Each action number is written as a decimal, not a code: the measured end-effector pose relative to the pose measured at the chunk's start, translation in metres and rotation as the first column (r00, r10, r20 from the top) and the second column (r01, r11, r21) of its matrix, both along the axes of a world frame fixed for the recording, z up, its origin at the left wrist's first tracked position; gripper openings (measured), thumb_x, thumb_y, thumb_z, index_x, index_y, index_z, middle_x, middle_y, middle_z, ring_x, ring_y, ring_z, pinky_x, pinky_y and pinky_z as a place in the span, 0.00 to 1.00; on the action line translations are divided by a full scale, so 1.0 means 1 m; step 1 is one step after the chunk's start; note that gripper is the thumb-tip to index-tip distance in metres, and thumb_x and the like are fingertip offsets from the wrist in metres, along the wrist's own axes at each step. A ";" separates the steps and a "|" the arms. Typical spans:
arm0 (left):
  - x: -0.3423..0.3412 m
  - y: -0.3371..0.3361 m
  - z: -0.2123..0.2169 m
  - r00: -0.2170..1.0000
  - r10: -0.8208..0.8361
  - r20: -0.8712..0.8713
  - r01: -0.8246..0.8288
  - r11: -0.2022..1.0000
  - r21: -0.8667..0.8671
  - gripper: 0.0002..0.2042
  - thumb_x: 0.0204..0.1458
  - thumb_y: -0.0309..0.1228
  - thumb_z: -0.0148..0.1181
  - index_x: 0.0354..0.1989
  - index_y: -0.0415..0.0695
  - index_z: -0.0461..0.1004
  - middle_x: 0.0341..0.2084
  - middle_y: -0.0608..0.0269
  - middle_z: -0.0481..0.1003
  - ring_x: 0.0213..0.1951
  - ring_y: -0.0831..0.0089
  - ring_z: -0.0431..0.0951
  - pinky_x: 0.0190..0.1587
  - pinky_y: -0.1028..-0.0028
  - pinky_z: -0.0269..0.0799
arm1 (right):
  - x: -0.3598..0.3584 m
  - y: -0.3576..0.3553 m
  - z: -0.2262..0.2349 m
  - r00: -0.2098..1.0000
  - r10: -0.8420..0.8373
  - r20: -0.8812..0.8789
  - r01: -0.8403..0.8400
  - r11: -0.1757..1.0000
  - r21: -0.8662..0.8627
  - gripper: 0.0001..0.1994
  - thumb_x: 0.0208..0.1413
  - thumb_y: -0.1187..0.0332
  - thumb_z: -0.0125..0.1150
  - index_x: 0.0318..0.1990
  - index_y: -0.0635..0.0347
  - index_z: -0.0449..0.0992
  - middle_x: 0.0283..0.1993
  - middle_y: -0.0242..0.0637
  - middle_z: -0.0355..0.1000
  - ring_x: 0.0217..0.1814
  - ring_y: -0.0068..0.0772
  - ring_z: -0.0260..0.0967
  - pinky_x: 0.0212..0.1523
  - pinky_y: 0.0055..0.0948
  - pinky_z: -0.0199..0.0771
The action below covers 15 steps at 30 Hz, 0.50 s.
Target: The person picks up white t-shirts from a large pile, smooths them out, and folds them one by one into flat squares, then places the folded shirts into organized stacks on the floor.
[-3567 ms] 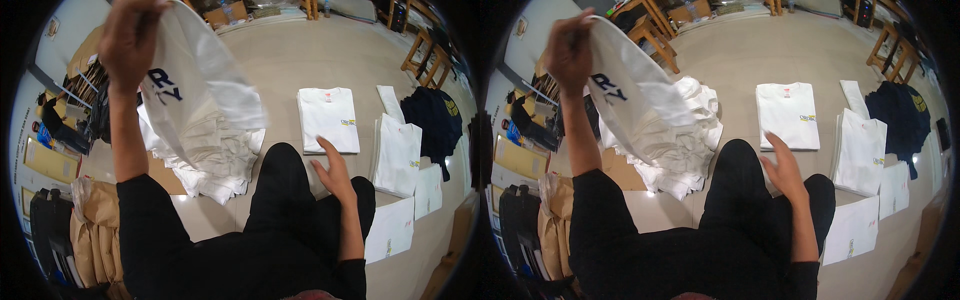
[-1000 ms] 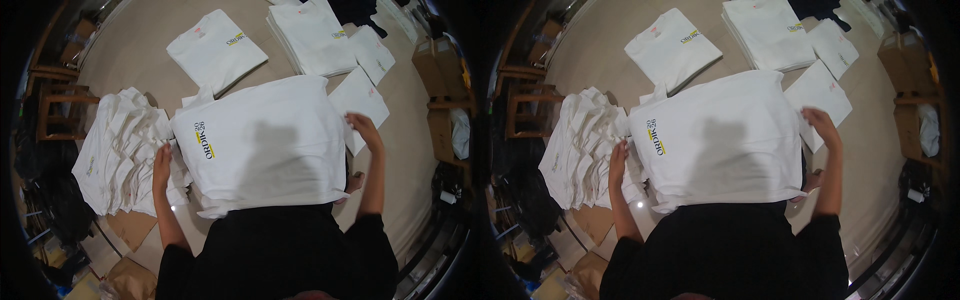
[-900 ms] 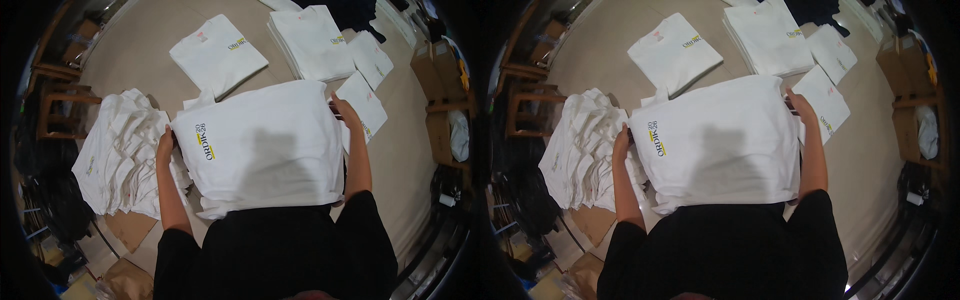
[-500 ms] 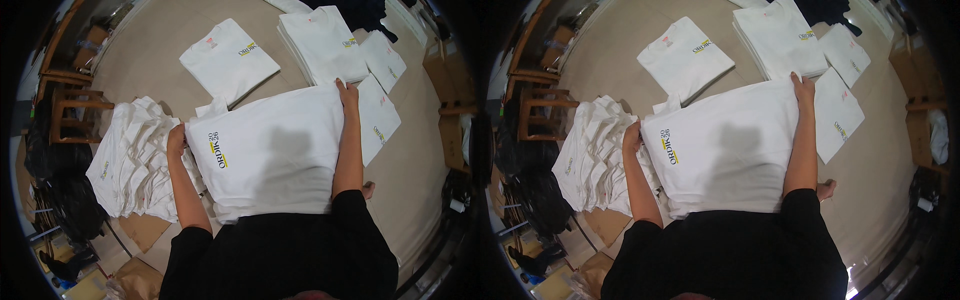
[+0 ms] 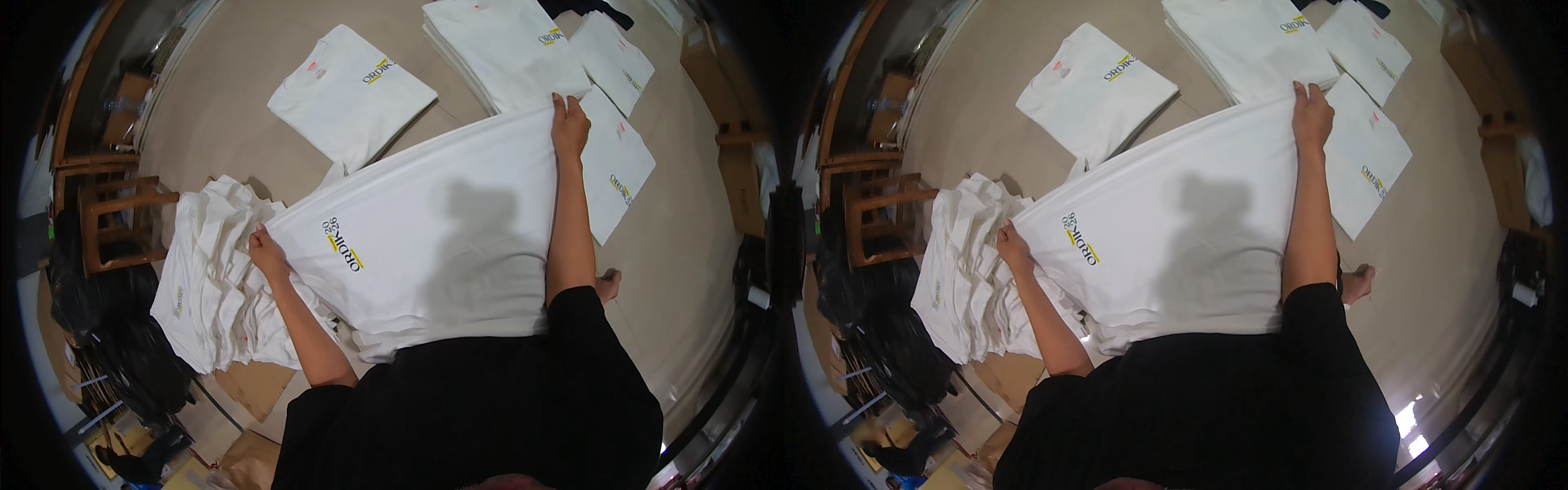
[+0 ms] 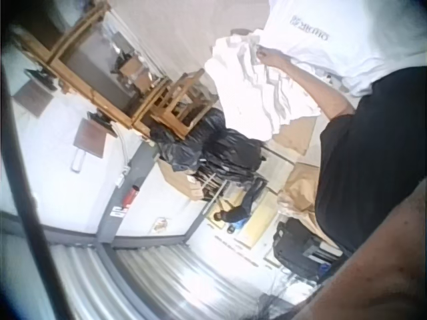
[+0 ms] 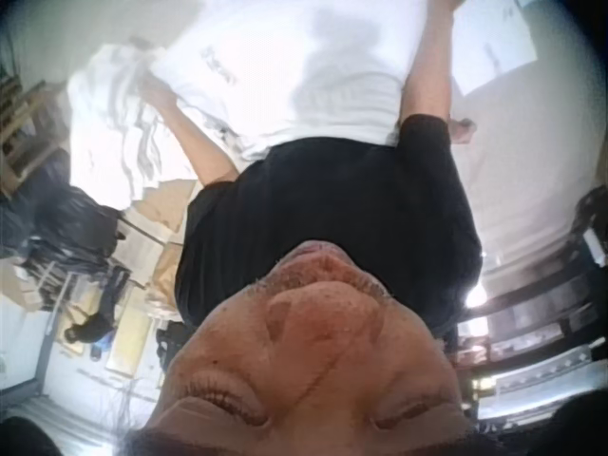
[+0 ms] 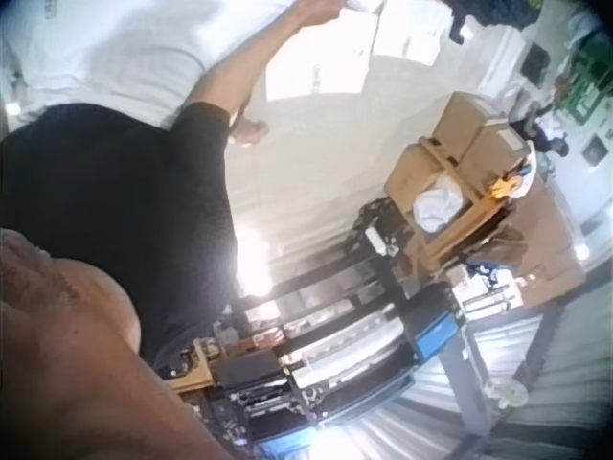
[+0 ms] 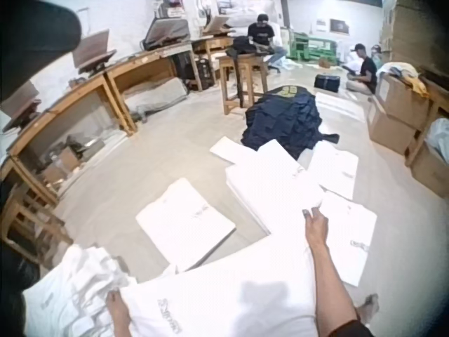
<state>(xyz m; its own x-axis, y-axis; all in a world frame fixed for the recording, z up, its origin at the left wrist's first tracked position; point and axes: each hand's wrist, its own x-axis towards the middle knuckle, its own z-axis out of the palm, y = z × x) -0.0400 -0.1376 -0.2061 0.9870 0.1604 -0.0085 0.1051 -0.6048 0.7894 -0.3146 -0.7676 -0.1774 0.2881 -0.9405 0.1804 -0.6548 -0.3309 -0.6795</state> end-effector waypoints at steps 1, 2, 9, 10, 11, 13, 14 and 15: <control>-0.007 -0.019 0.005 0.999 -0.039 0.024 0.036 0.990 0.139 0.21 0.69 0.44 0.57 0.33 0.37 0.75 0.28 0.56 0.78 0.30 0.64 0.73 0.36 0.63 0.69 | 0.000 0.000 0.000 1.000 0.015 0.013 -0.015 1.000 -0.018 0.23 0.68 0.49 0.60 0.40 0.66 0.78 0.35 0.59 0.78 0.41 0.65 0.76 0.42 0.52 0.75; -0.011 -0.034 0.012 0.996 -0.080 0.047 0.064 0.958 0.279 0.20 0.69 0.44 0.57 0.34 0.37 0.76 0.30 0.52 0.79 0.32 0.61 0.76 0.39 0.62 0.71 | 0.002 -0.001 0.001 0.999 0.032 0.028 -0.031 0.999 -0.034 0.23 0.68 0.48 0.61 0.40 0.66 0.78 0.35 0.59 0.78 0.41 0.66 0.76 0.42 0.52 0.74; 0.014 -0.186 0.044 0.480 -0.823 0.304 0.686 0.568 0.455 0.16 0.66 0.38 0.57 0.52 0.39 0.80 0.47 0.47 0.82 0.54 0.47 0.77 0.58 0.60 0.69 | 0.011 -0.001 0.028 0.991 0.125 0.051 -0.129 0.989 0.078 0.26 0.65 0.46 0.64 0.36 0.66 0.77 0.24 0.50 0.71 0.26 0.46 0.64 0.34 0.43 0.68; 0.010 -0.213 0.052 0.419 -0.899 0.125 0.843 0.436 0.316 0.15 0.67 0.38 0.56 0.51 0.40 0.81 0.45 0.52 0.82 0.51 0.53 0.77 0.57 0.62 0.70 | 0.012 0.000 0.036 0.989 0.128 0.069 -0.134 0.987 0.093 0.26 0.65 0.46 0.64 0.35 0.66 0.76 0.23 0.48 0.69 0.25 0.42 0.62 0.33 0.41 0.67; 0.009 -0.229 0.057 0.309 -0.950 -0.040 0.943 0.301 0.140 0.14 0.68 0.38 0.56 0.49 0.40 0.82 0.43 0.57 0.83 0.49 0.60 0.78 0.57 0.64 0.70 | 0.013 -0.001 0.041 0.987 0.133 0.090 -0.142 0.984 0.108 0.26 0.65 0.45 0.64 0.34 0.66 0.76 0.21 0.46 0.68 0.24 0.38 0.59 0.32 0.40 0.66; 0.019 -0.241 0.053 0.221 -0.906 -0.361 0.942 0.295 -0.162 0.14 0.69 0.39 0.56 0.47 0.42 0.82 0.39 0.64 0.82 0.45 0.71 0.77 0.55 0.68 0.70 | 0.009 -0.007 0.035 0.972 0.122 0.201 -0.136 0.989 0.057 0.27 0.64 0.45 0.64 0.33 0.66 0.75 0.20 0.44 0.66 0.24 0.36 0.59 0.32 0.40 0.65; 0.023 -0.245 0.052 0.137 -0.855 -0.500 0.898 0.320 -0.302 0.14 0.69 0.39 0.56 0.46 0.43 0.83 0.37 0.68 0.81 0.43 0.76 0.76 0.54 0.71 0.70 | 0.008 -0.011 0.032 0.959 0.121 0.257 -0.134 0.991 0.031 0.27 0.64 0.45 0.65 0.32 0.66 0.74 0.20 0.43 0.66 0.24 0.35 0.59 0.32 0.40 0.65; 0.019 -0.247 0.058 0.129 -0.840 -0.527 0.847 0.370 -0.383 0.14 0.70 0.42 0.56 0.44 0.46 0.82 0.34 0.76 0.78 0.39 0.85 0.72 0.49 0.77 0.70 | 0.005 -0.013 0.032 0.964 0.114 0.239 -0.132 0.989 0.061 0.27 0.64 0.45 0.65 0.31 0.66 0.73 0.19 0.42 0.64 0.24 0.34 0.57 0.31 0.39 0.64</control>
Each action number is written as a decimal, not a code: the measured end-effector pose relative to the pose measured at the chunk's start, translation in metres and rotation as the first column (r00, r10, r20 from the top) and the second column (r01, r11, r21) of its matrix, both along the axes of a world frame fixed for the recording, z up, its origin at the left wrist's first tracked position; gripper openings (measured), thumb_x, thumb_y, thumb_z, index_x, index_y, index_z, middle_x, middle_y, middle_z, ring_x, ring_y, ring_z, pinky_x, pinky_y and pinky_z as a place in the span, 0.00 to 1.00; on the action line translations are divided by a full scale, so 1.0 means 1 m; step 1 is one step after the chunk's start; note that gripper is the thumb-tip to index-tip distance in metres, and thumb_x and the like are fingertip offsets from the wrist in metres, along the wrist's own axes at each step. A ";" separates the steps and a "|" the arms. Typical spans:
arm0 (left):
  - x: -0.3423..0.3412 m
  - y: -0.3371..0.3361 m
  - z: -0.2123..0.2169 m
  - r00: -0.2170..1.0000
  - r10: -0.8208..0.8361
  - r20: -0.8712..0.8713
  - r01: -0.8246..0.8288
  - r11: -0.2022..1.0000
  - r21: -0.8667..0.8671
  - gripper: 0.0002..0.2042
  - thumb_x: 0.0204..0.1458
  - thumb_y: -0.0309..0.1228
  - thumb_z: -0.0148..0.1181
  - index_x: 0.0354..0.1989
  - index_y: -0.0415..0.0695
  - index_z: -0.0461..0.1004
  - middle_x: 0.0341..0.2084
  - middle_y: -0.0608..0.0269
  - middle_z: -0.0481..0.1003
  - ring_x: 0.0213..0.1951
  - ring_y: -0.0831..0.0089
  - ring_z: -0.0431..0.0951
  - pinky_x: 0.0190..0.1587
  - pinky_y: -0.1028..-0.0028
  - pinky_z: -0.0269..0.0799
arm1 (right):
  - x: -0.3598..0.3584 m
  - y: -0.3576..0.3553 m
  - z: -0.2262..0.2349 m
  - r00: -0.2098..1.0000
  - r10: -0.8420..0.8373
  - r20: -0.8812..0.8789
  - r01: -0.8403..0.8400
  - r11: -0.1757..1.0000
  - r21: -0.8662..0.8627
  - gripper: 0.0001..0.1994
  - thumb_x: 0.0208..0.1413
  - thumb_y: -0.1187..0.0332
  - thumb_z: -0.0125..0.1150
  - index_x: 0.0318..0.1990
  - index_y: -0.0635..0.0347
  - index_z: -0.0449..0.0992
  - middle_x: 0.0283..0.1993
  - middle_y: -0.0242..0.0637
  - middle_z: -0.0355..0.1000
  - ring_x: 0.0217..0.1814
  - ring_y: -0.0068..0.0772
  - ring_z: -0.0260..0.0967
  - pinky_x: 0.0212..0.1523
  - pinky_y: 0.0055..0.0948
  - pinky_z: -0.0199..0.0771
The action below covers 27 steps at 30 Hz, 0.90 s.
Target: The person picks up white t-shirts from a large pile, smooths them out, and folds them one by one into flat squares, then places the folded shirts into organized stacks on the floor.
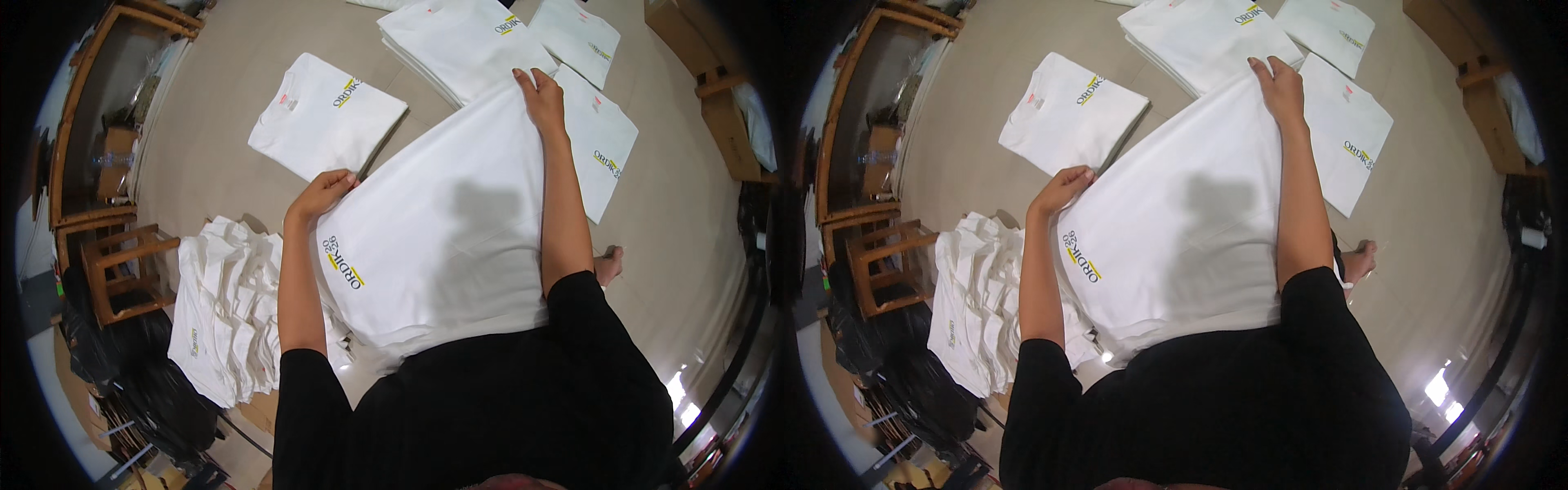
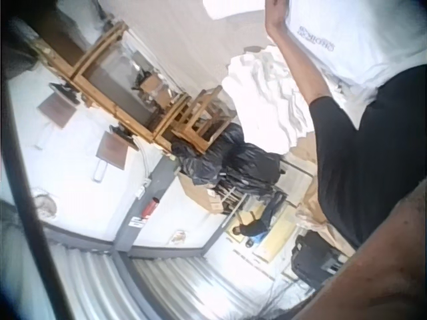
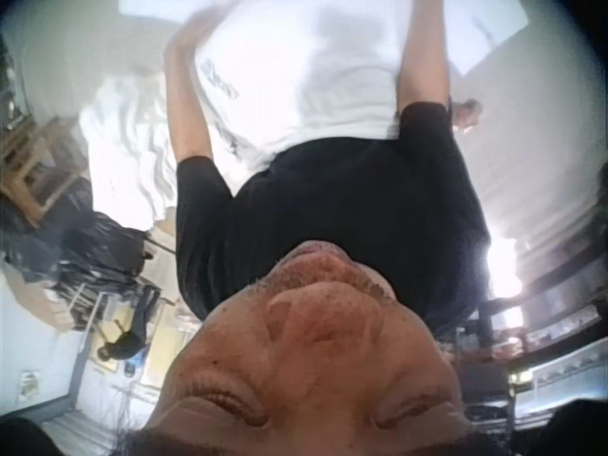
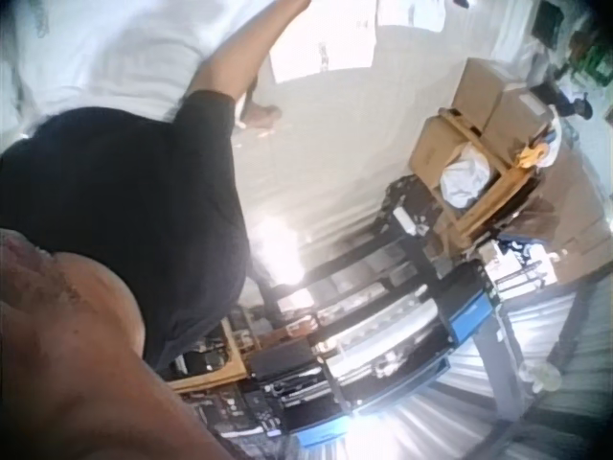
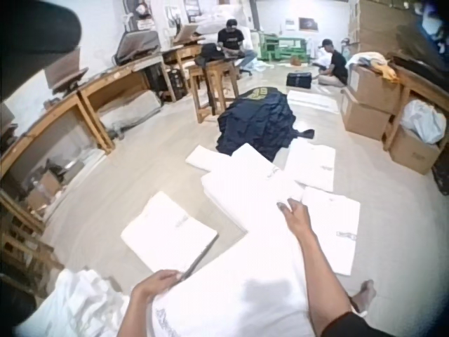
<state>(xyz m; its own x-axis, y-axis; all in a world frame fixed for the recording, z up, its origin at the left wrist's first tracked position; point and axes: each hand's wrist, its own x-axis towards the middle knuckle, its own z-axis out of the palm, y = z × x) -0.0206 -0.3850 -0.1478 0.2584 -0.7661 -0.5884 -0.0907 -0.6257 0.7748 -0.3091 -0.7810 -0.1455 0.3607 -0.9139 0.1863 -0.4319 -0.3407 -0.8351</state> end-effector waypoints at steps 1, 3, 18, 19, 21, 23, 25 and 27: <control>-0.005 0.002 0.004 1.000 0.004 -0.025 -0.004 1.000 0.017 0.14 0.71 0.42 0.56 0.44 0.46 0.81 0.34 0.77 0.78 0.38 0.86 0.72 0.48 0.78 0.70 | -0.002 0.003 -0.001 1.000 0.009 -0.028 -0.008 0.999 0.037 0.28 0.64 0.46 0.65 0.30 0.66 0.72 0.19 0.41 0.63 0.24 0.33 0.56 0.30 0.39 0.63; -0.016 0.005 0.008 0.997 0.022 -0.074 -0.019 0.999 0.046 0.14 0.71 0.43 0.56 0.43 0.46 0.80 0.33 0.77 0.78 0.37 0.86 0.72 0.45 0.79 0.71 | -0.005 0.004 -0.002 0.998 0.020 -0.064 -0.015 0.997 0.076 0.28 0.64 0.46 0.65 0.29 0.67 0.71 0.18 0.39 0.61 0.23 0.32 0.54 0.29 0.39 0.61; 0.005 0.043 -0.011 0.930 0.340 0.138 -0.292 0.914 -0.283 0.14 0.70 0.39 0.59 0.32 0.46 0.72 0.26 0.80 0.71 0.31 0.88 0.65 0.35 0.80 0.65 | -0.006 0.005 -0.023 0.958 -0.099 -0.269 0.104 0.995 0.002 0.26 0.67 0.44 0.60 0.33 0.63 0.75 0.24 0.50 0.73 0.28 0.52 0.70 0.35 0.48 0.70; 0.006 0.046 -0.016 0.923 0.339 0.181 -0.275 0.912 -0.306 0.14 0.70 0.39 0.59 0.32 0.45 0.73 0.26 0.80 0.70 0.31 0.88 0.64 0.34 0.80 0.64 | -0.006 0.007 -0.024 0.948 -0.096 -0.304 0.105 0.994 0.015 0.26 0.67 0.44 0.59 0.34 0.62 0.76 0.25 0.51 0.74 0.30 0.55 0.72 0.36 0.49 0.72; 0.005 0.047 -0.019 0.911 0.316 0.266 -0.241 0.929 -0.281 0.13 0.69 0.40 0.59 0.34 0.45 0.74 0.25 0.77 0.72 0.31 0.86 0.66 0.36 0.78 0.64 | -0.004 0.007 -0.026 0.931 -0.087 -0.354 0.096 0.995 0.008 0.25 0.67 0.43 0.59 0.36 0.61 0.78 0.28 0.52 0.76 0.33 0.58 0.75 0.38 0.50 0.73; 0.007 0.041 -0.016 0.900 0.266 0.346 -0.214 0.960 -0.182 0.13 0.67 0.41 0.61 0.37 0.44 0.77 0.25 0.73 0.75 0.31 0.83 0.70 0.41 0.73 0.65 | 0.001 0.005 -0.029 0.920 -0.074 -0.385 0.067 0.997 -0.031 0.26 0.67 0.43 0.59 0.39 0.61 0.80 0.30 0.53 0.78 0.35 0.60 0.76 0.40 0.50 0.75; 0.005 0.033 -0.010 0.787 0.114 0.606 -0.046 0.991 -0.126 0.13 0.65 0.42 0.62 0.42 0.44 0.79 0.29 0.65 0.79 0.35 0.74 0.75 0.50 0.66 0.64 | 0.005 0.006 -0.038 0.935 -0.078 -0.346 0.050 0.995 -0.088 0.26 0.66 0.42 0.61 0.41 0.62 0.81 0.33 0.55 0.80 0.37 0.61 0.76 0.42 0.49 0.75; -0.007 0.034 0.000 0.684 0.061 0.727 0.010 0.996 -0.092 0.13 0.64 0.42 0.63 0.45 0.45 0.80 0.34 0.60 0.82 0.40 0.66 0.79 0.57 0.60 0.60 | 0.002 0.006 -0.050 0.955 -0.051 -0.292 0.026 0.996 -0.088 0.28 0.64 0.42 0.62 0.43 0.63 0.82 0.35 0.56 0.80 0.38 0.59 0.77 0.43 0.48 0.76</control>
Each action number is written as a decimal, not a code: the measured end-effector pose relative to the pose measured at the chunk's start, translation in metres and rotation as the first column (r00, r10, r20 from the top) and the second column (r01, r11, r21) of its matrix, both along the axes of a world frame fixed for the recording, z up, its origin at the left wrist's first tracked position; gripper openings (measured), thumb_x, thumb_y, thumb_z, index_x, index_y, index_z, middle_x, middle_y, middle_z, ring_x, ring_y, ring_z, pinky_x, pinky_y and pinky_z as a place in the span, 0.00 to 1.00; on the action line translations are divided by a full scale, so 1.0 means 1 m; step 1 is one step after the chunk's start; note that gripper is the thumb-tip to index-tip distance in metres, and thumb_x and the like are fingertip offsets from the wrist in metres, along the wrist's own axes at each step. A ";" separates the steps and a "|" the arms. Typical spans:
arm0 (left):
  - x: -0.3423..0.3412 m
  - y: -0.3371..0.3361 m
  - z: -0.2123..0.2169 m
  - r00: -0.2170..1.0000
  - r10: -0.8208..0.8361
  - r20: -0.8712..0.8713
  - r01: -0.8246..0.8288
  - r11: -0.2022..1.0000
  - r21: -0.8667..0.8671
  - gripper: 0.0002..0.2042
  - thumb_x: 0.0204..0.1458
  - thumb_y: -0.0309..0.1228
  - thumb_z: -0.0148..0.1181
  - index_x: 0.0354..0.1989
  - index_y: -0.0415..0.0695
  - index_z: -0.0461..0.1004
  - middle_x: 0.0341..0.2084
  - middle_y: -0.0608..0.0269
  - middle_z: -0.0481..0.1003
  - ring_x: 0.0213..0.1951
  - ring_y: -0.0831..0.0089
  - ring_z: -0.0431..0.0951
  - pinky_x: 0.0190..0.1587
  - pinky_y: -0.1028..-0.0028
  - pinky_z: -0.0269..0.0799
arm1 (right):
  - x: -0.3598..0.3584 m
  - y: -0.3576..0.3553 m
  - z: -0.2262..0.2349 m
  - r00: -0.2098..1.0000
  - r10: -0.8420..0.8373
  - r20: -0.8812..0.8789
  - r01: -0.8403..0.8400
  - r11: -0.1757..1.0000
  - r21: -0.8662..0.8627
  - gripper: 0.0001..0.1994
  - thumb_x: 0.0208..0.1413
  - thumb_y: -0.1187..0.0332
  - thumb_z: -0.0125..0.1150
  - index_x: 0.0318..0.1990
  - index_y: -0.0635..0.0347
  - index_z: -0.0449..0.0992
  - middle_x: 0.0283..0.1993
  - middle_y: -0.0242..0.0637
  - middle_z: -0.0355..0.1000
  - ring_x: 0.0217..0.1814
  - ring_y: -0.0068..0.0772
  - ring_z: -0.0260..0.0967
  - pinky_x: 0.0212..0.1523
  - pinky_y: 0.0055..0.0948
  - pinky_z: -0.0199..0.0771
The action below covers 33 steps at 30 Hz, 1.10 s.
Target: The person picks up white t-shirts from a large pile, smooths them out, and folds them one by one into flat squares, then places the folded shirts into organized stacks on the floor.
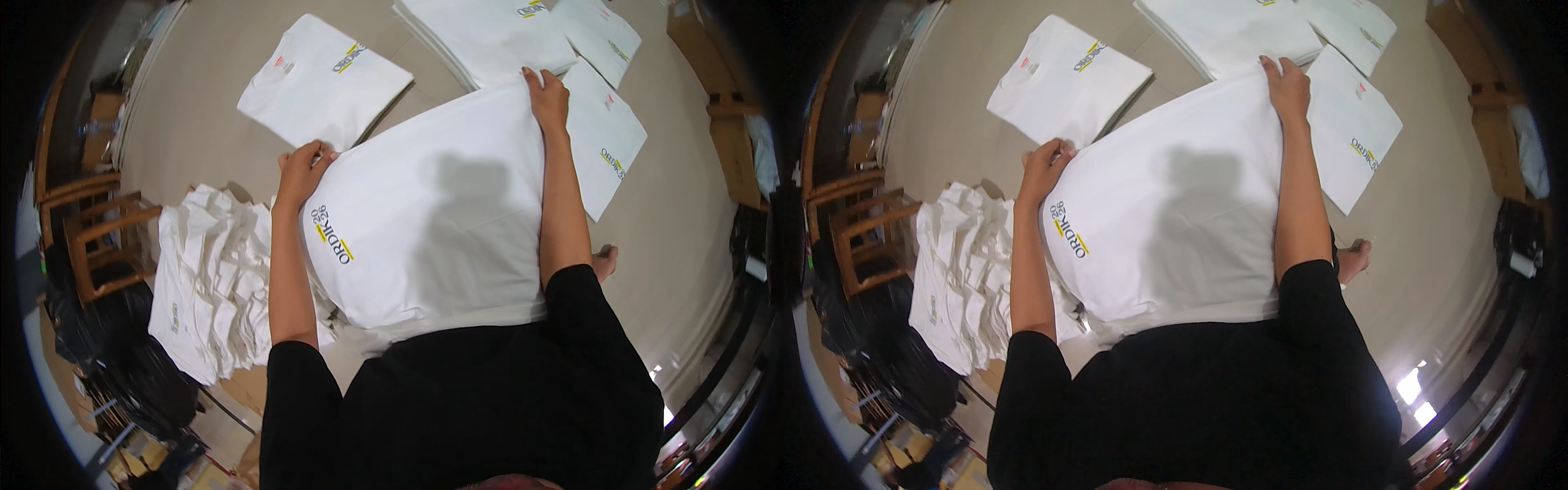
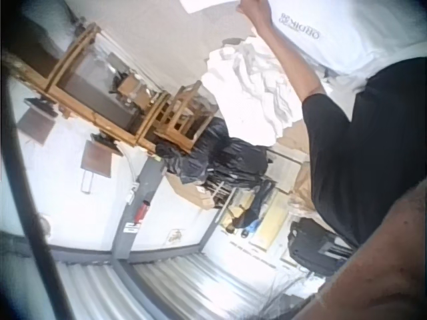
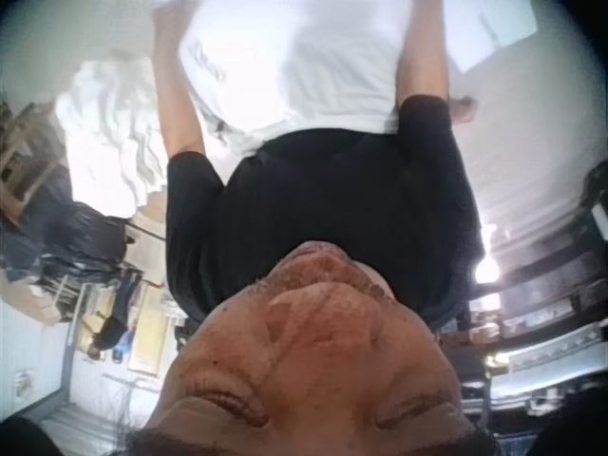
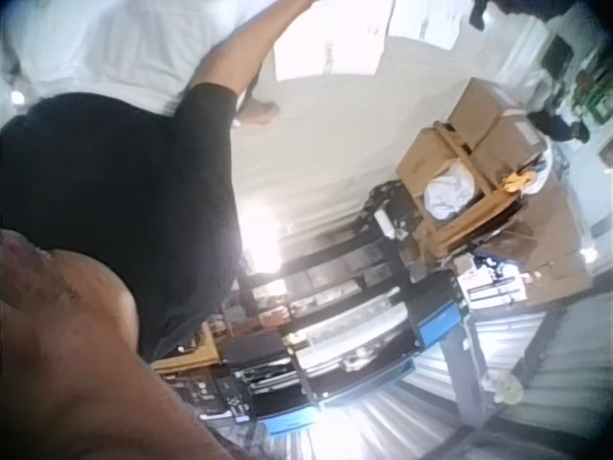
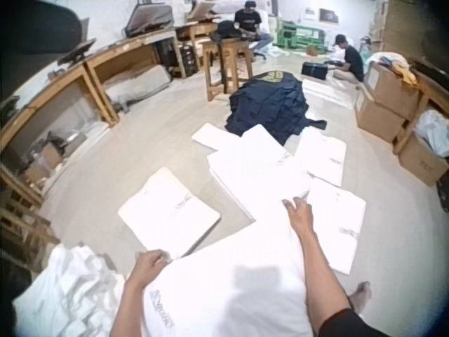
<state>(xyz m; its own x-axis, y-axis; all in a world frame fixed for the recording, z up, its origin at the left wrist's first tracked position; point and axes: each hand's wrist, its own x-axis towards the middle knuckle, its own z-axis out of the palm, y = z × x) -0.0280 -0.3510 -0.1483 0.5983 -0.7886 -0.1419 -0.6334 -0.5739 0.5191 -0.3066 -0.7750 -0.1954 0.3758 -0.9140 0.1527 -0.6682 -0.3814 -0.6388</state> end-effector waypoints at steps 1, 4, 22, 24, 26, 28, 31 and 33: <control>-0.007 0.000 0.005 1.000 0.019 0.019 -0.018 1.000 -0.020 0.14 0.63 0.42 0.63 0.47 0.45 0.81 0.37 0.57 0.82 0.43 0.62 0.79 0.60 0.58 0.57 | -0.005 -0.004 -0.007 0.999 0.015 0.036 -0.015 1.000 0.022 0.29 0.63 0.41 0.64 0.44 0.64 0.82 0.35 0.56 0.80 0.38 0.56 0.77 0.43 0.47 0.75; -0.019 0.029 0.012 0.946 0.283 0.156 -0.253 0.948 -0.192 0.16 0.66 0.44 0.59 0.49 0.44 0.80 0.44 0.52 0.82 0.48 0.57 0.79 0.58 0.61 0.64 | -0.024 -0.024 -0.017 0.998 0.012 0.056 -0.030 0.944 0.329 0.33 0.59 0.39 0.68 0.44 0.69 0.83 0.34 0.48 0.81 0.41 0.42 0.79 0.45 0.43 0.76; -0.021 0.155 0.041 0.123 0.624 -0.771 -0.939 0.326 0.114 0.25 0.65 0.49 0.59 0.55 0.36 0.76 0.47 0.51 0.81 0.47 0.59 0.82 0.53 0.61 0.77 | -0.007 -0.019 0.100 0.947 -0.045 0.318 -0.209 0.666 0.716 0.33 0.58 0.54 0.74 0.59 0.78 0.75 0.51 0.51 0.80 0.49 0.40 0.81 0.48 0.37 0.82; 0.000 0.144 0.072 0.258 0.648 -0.716 -0.876 0.469 0.109 0.25 0.66 0.48 0.58 0.57 0.35 0.76 0.50 0.50 0.80 0.52 0.60 0.80 0.58 0.61 0.75 | 0.011 -0.034 0.135 0.942 -0.009 0.336 -0.239 0.686 0.687 0.33 0.58 0.52 0.74 0.56 0.78 0.77 0.50 0.51 0.80 0.47 0.39 0.81 0.47 0.37 0.82; 0.034 0.159 0.096 0.398 0.530 -0.749 -0.899 0.386 -0.205 0.26 0.66 0.48 0.58 0.60 0.36 0.74 0.53 0.51 0.78 0.56 0.62 0.77 0.61 0.63 0.72 | 0.040 -0.051 0.165 0.919 0.033 0.392 -0.295 0.718 0.631 0.32 0.57 0.50 0.75 0.53 0.77 0.79 0.49 0.50 0.81 0.45 0.38 0.81 0.47 0.37 0.82; 0.096 0.184 0.136 0.574 0.555 -0.602 -0.818 0.368 -0.441 0.26 0.66 0.48 0.59 0.60 0.37 0.74 0.54 0.52 0.78 0.54 0.64 0.78 0.60 0.64 0.73 | 0.057 -0.078 0.212 0.887 0.141 0.440 -0.363 0.802 0.475 0.35 0.54 0.44 0.76 0.52 0.74 0.80 0.48 0.47 0.81 0.45 0.36 0.80 0.48 0.38 0.81; 0.112 0.164 0.240 0.716 0.556 -0.422 -0.637 0.272 -0.722 0.26 0.65 0.48 0.64 0.55 0.33 0.75 0.49 0.50 0.80 0.48 0.64 0.81 0.52 0.64 0.79 | 0.061 -0.093 0.291 0.861 0.193 0.471 -0.408 0.816 0.410 0.29 0.60 0.47 0.71 0.55 0.66 0.81 0.49 0.42 0.81 0.47 0.31 0.79 0.48 0.34 0.79; 0.071 0.159 0.329 0.722 0.542 -0.431 -0.610 0.205 -0.765 0.22 0.64 0.45 0.67 0.52 0.36 0.77 0.41 0.57 0.83 0.41 0.70 0.84 0.45 0.71 0.81 | 0.059 -0.070 0.340 0.779 0.241 0.579 -0.488 0.812 0.319 0.21 0.65 0.54 0.66 0.53 0.64 0.82 0.47 0.38 0.81 0.45 0.28 0.77 0.47 0.33 0.77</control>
